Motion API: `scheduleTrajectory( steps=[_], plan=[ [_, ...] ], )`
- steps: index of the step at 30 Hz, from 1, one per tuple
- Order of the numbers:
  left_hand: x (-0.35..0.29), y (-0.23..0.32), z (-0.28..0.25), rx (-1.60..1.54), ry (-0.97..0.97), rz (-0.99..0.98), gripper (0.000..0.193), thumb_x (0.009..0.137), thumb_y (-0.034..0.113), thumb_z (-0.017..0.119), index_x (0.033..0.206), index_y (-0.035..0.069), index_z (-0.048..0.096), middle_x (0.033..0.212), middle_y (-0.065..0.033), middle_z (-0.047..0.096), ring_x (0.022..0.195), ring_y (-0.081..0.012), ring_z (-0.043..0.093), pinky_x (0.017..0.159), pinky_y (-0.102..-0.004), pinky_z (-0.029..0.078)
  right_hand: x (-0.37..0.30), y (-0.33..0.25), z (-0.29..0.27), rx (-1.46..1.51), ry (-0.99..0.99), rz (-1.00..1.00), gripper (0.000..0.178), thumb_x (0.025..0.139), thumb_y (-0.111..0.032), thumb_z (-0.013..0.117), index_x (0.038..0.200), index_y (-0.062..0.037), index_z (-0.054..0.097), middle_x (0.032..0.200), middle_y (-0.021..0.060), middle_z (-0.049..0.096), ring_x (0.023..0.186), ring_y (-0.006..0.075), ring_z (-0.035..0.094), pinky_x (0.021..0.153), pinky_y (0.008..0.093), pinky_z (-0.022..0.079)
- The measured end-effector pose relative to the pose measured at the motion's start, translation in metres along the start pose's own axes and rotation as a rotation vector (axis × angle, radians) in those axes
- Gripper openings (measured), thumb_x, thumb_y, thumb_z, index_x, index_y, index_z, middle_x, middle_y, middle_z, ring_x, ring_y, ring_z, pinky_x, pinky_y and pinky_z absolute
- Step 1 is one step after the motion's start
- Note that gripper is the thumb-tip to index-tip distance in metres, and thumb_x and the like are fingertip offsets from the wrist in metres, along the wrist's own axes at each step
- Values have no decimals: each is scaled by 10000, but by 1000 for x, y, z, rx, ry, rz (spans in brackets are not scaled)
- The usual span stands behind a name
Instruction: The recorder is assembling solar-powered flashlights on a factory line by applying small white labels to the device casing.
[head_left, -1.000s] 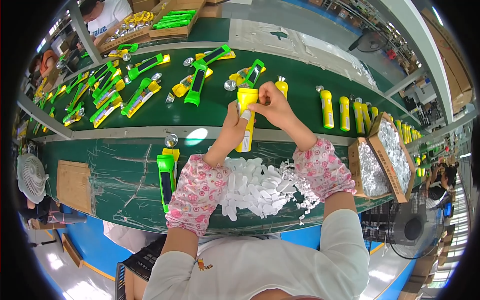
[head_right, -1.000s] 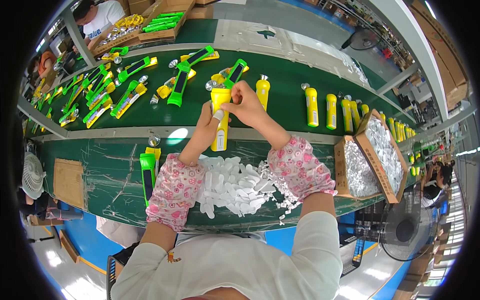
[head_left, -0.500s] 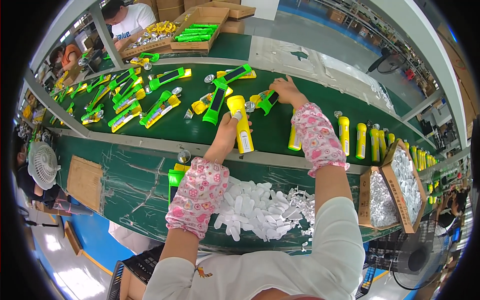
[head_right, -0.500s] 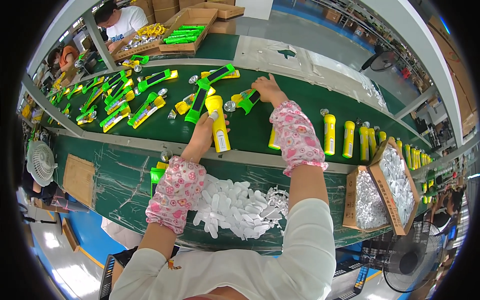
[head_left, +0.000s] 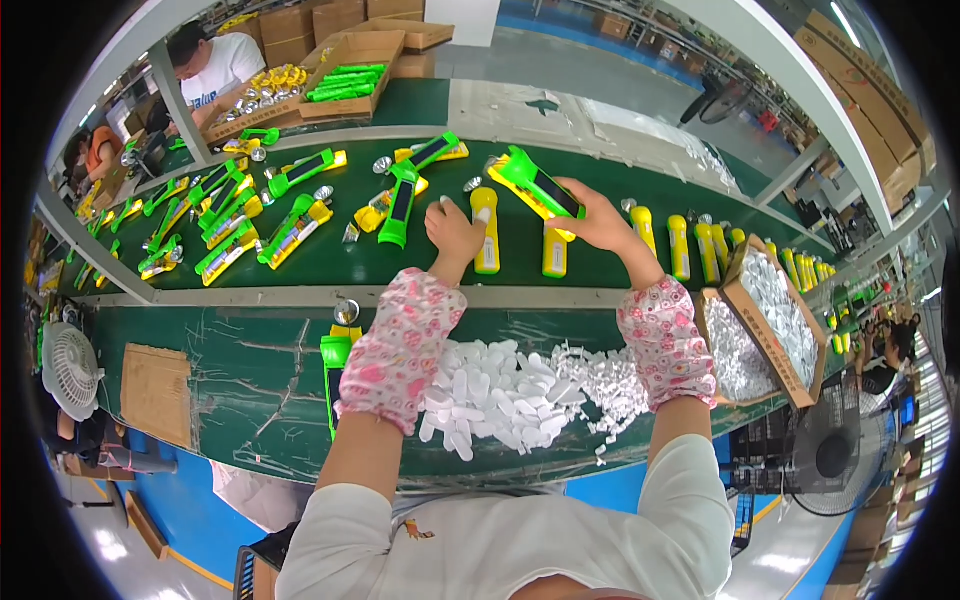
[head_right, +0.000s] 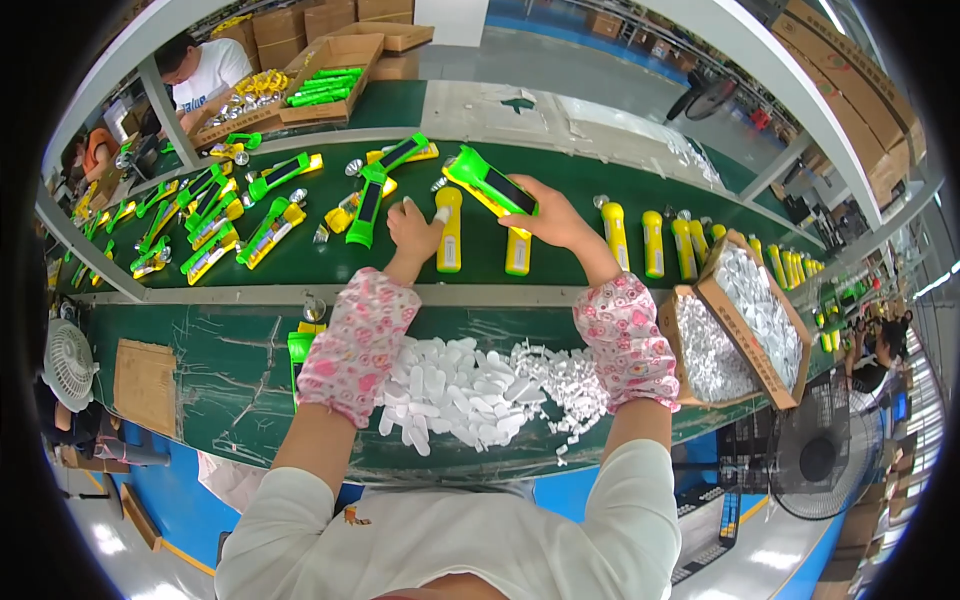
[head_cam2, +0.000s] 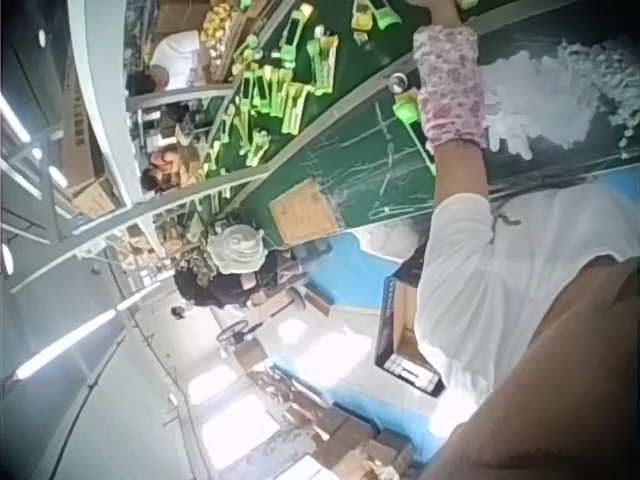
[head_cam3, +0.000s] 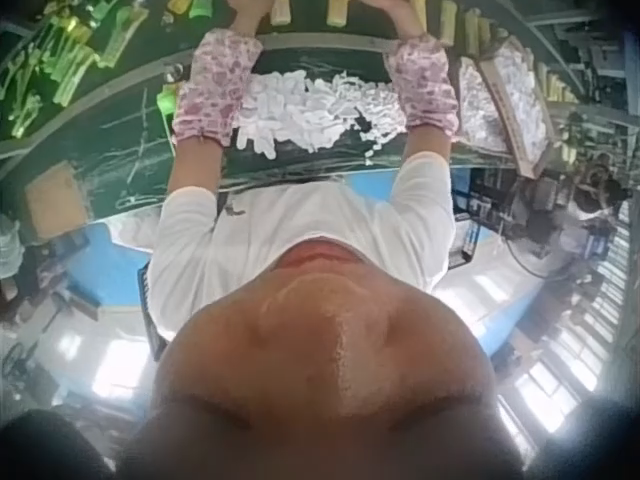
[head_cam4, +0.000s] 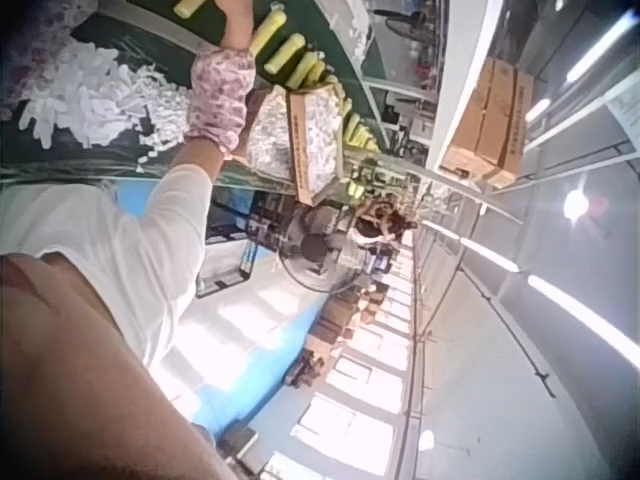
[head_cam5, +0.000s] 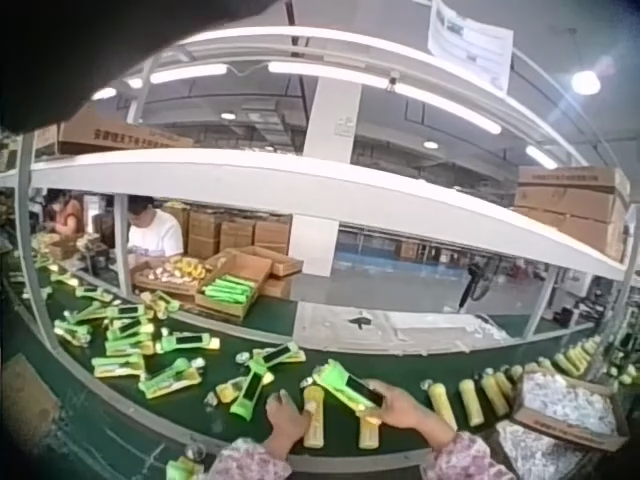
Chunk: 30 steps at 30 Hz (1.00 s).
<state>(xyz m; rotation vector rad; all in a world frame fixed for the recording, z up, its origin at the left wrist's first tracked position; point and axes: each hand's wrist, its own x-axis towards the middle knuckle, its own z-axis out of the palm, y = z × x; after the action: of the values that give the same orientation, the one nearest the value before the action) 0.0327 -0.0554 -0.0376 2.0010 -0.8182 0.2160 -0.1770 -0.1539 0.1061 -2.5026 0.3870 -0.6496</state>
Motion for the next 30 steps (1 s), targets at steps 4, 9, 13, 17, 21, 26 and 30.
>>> scheduleTrajectory(
  steps=[4,9,13,17,21,26,30],
  plan=[
    [-44,89,-66,-1326,-666,-463,855,900,692,377,1396,-4,353,1389,-155,439,1267,-267,420,1081,-448,269,-37,-37,3,122,-2,8,642,797,-273,763,1319,-13,495,1245,145,587,1115,213,573,955,335,441],
    [-66,88,-91,-1811,-579,-500,475,1004,443,375,1319,96,458,1243,-80,566,1116,-248,560,988,-438,429,-56,-94,58,-200,193,-60,667,856,-234,703,1405,-85,355,1003,132,636,813,197,663,702,321,535],
    [-64,69,-106,-1911,-584,-522,451,996,417,416,1290,81,481,1228,-109,572,1124,-283,570,1012,-501,436,-108,-65,51,281,70,-3,468,858,-101,666,1285,-76,477,994,107,588,824,177,631,667,299,510],
    [-62,57,-112,-1958,-589,-661,434,990,374,462,1275,47,485,1188,-211,577,1106,-331,576,974,-470,476,-148,-49,96,-51,-191,-123,277,804,-58,681,1075,-50,624,938,93,556,900,253,576,763,344,482],
    [-62,51,-114,-2024,-702,-639,415,1001,306,439,1321,44,450,1245,-142,563,1114,-318,586,976,-481,475,-140,-48,120,-110,-202,-35,170,762,-91,700,912,-53,631,942,103,557,945,310,540,799,377,461],
    [-63,55,-114,-1970,-706,-490,422,977,301,512,1320,61,452,1218,-97,578,1109,-306,596,961,-472,490,-135,-51,105,-76,-199,29,167,805,-115,679,919,-65,568,862,104,595,854,312,588,708,396,477],
    [-68,65,-121,-1830,-673,-469,420,967,335,529,1273,58,451,1118,-85,588,1034,-278,619,915,-459,520,-135,-80,55,-38,-159,126,137,875,-126,623,939,-69,516,808,137,602,752,335,604,622,380,480]
  ],
)
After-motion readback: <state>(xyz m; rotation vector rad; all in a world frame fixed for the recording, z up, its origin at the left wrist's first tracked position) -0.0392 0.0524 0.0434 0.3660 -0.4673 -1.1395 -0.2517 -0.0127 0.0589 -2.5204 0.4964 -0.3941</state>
